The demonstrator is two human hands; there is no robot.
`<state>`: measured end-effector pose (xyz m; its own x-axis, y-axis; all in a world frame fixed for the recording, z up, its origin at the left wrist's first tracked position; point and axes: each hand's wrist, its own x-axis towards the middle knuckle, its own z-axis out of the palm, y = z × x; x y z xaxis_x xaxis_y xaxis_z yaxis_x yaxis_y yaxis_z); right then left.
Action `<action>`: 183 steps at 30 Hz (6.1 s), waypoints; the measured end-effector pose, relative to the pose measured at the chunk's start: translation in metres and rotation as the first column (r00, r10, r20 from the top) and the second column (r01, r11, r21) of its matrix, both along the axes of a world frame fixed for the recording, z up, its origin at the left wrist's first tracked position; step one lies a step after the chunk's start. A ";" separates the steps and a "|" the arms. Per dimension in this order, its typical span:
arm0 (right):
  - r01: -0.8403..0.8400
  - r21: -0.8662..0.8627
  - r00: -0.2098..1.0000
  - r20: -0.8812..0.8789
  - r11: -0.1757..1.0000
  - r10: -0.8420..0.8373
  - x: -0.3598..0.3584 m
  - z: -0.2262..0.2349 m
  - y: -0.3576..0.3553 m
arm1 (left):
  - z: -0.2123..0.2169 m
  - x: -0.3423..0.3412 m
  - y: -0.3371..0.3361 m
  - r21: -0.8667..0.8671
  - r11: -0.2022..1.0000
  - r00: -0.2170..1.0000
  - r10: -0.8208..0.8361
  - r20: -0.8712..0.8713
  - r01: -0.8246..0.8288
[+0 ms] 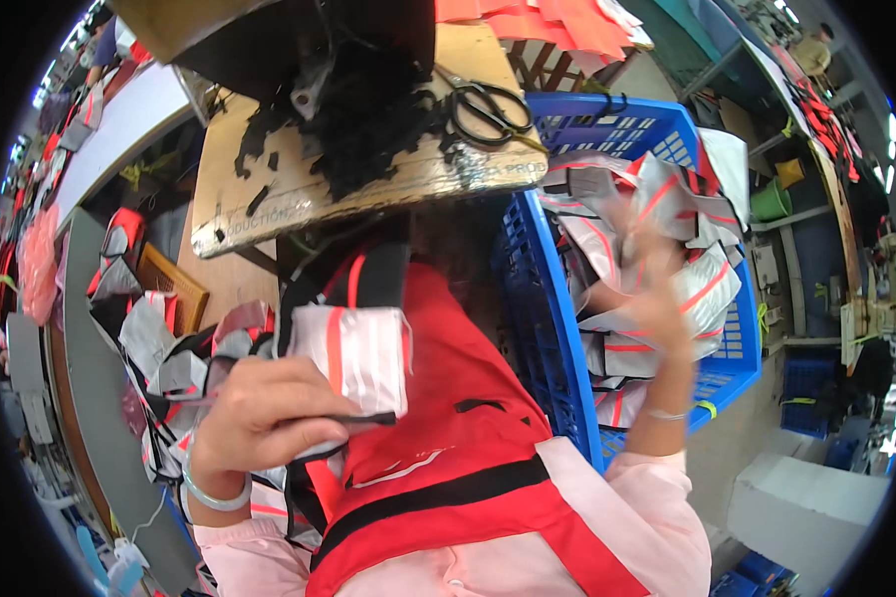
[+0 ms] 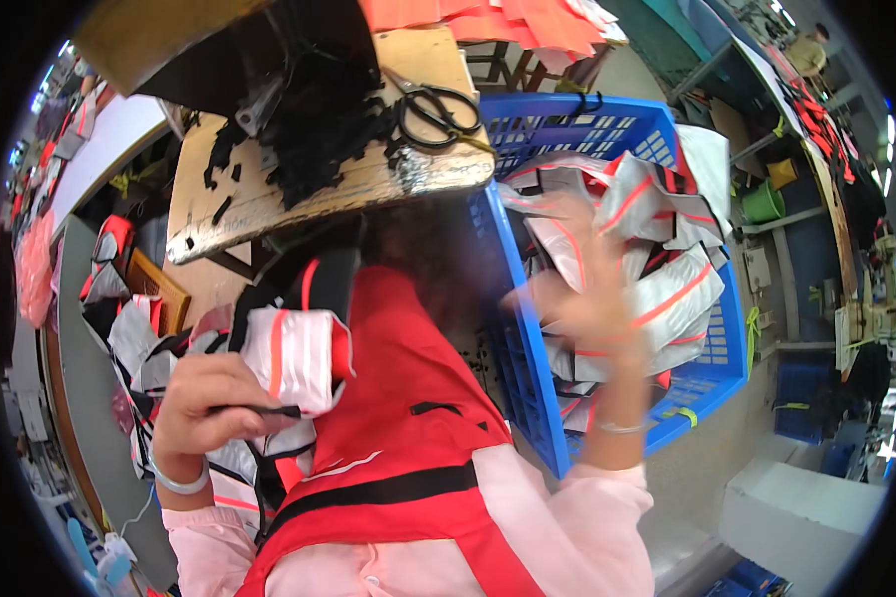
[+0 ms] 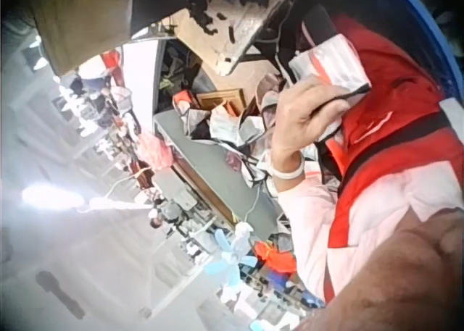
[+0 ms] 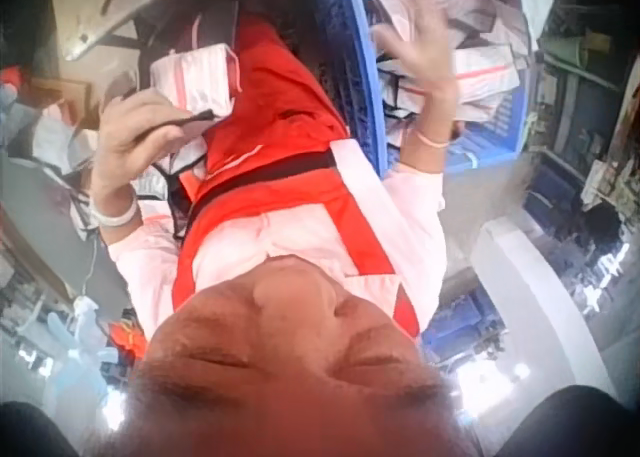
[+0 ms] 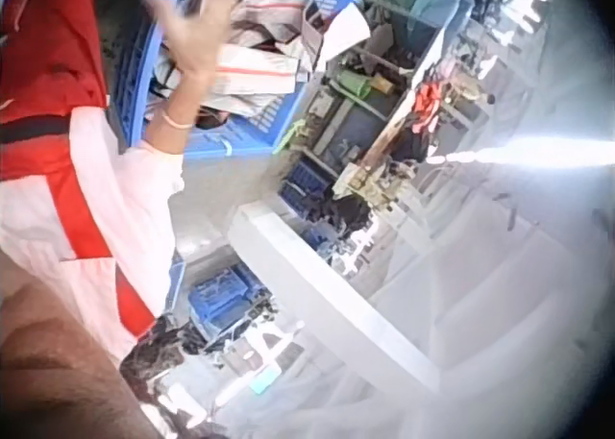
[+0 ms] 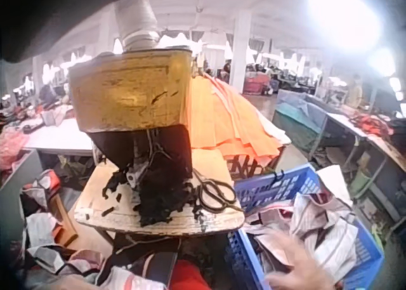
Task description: The person is sewing reflective safety bags at a workstation. They repeatedly pick up a bag, align the edges under a sewing machine, and sew a seam. After sewing, they use scissors to trim excess black trim or thread from the bag's edge before moving to the next item.
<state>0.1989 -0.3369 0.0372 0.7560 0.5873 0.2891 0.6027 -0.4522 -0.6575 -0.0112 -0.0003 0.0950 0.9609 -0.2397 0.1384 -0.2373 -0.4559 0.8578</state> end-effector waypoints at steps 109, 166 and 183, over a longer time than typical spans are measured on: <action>-0.419 -0.077 0.908 -0.014 0.905 0.419 -0.045 -0.047 0.179 | -0.124 0.078 0.038 -0.150 0.987 0.982 0.034 -0.188 -0.063; -0.268 0.244 0.819 -0.452 0.932 0.354 0.069 0.006 0.265 | -0.031 0.158 0.125 -0.146 0.824 0.785 0.446 -0.429 -0.548; -0.367 -0.564 0.661 0.401 0.739 0.634 -0.091 -0.024 0.196 | -0.062 0.150 -0.002 -0.035 0.980 0.921 -0.197 -0.336 0.197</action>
